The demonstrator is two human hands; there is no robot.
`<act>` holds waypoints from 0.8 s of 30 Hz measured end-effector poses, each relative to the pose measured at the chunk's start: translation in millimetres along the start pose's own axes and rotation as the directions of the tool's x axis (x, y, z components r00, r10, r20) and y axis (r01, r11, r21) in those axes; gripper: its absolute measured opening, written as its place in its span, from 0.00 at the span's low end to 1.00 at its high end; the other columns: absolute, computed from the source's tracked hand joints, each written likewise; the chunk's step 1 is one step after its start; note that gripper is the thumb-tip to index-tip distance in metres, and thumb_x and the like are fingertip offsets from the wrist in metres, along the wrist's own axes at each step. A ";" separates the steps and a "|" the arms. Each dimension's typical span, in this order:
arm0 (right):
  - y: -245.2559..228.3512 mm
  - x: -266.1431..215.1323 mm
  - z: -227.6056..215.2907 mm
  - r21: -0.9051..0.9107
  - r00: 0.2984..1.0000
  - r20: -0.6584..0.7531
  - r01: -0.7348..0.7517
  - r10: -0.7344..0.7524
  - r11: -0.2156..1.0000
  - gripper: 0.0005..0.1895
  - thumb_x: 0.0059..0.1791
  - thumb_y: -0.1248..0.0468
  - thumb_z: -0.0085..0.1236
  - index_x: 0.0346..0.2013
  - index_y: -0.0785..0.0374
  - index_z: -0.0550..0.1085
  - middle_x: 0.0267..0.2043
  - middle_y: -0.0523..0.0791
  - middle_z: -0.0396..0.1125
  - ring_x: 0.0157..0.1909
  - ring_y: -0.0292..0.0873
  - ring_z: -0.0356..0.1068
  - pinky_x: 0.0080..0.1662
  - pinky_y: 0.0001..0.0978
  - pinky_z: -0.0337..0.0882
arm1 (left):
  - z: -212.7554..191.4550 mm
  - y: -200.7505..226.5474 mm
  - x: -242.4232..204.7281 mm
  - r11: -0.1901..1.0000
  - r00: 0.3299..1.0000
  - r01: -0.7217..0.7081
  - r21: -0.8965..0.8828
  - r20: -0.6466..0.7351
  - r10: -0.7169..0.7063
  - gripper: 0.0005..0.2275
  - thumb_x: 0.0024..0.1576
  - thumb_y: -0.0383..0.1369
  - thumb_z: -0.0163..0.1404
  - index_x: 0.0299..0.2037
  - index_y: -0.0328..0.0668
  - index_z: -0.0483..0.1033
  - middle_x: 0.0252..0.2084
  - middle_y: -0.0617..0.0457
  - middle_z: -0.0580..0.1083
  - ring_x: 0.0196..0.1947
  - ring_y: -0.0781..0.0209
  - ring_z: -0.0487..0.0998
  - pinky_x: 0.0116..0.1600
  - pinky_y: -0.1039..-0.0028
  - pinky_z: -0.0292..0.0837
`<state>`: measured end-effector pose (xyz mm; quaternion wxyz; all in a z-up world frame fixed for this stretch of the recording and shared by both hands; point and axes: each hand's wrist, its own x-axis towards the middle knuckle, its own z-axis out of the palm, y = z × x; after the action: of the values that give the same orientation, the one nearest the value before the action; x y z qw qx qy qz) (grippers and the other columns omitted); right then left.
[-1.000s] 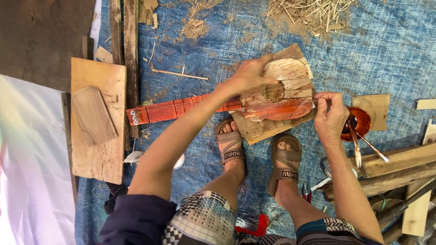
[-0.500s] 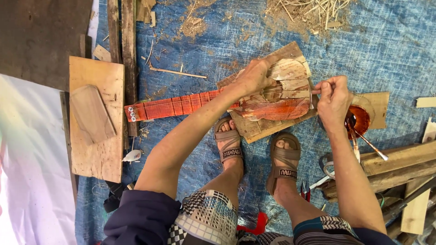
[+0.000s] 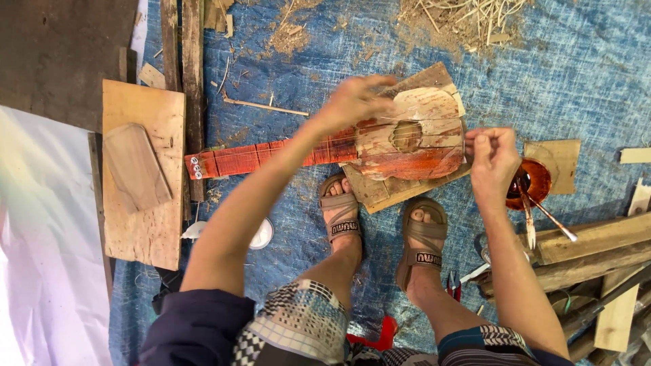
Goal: A person is finishing a handmade wooden stringed instrument by applying tape to the edges, painting the body with a reddish stain, and then assembling the neck and tuning components.
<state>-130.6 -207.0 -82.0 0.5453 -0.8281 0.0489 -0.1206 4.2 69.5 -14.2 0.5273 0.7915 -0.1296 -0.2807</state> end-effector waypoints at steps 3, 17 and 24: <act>-9.8 -13.4 1.9 -0.032 0.998 0.001 0.057 -0.057 0.998 0.04 0.62 0.77 0.41 0.44 0.74 0.65 0.46 0.62 0.69 0.47 0.60 0.73 0.47 0.48 0.75 | -43.5 -11.6 -18.2 0.994 0.999 -0.003 -0.113 0.041 0.007 0.10 0.62 0.27 0.56 0.53 0.39 0.78 0.39 0.46 0.79 0.26 0.67 0.75 0.30 0.83 0.72; -18.5 -36.9 13.9 0.161 0.995 -0.100 -0.011 0.027 0.987 0.08 0.60 0.74 0.51 0.54 0.70 0.65 0.53 0.57 0.66 0.60 0.57 0.68 0.60 0.48 0.72 | -137.3 -47.0 -118.0 0.945 0.961 0.277 -0.175 0.080 -0.266 0.10 0.64 0.35 0.54 0.42 0.33 0.80 0.23 0.55 0.68 0.24 0.65 0.66 0.35 0.74 0.66; 17.3 -38.8 10.7 0.292 0.978 -0.050 -0.181 0.203 0.939 0.08 0.60 0.69 0.53 0.54 0.65 0.72 0.52 0.51 0.69 0.55 0.45 0.70 0.56 0.37 0.74 | -147.0 -69.6 -144.7 0.931 0.971 0.233 -0.283 0.013 -0.239 0.14 0.66 0.41 0.52 0.35 0.39 0.82 0.17 0.60 0.61 0.20 0.68 0.60 0.35 0.73 0.66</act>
<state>-164.5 -196.1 -107.5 0.6660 -0.7264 0.1331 -0.1052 -33.7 282.6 9.2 0.5984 0.7211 0.0135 -0.3489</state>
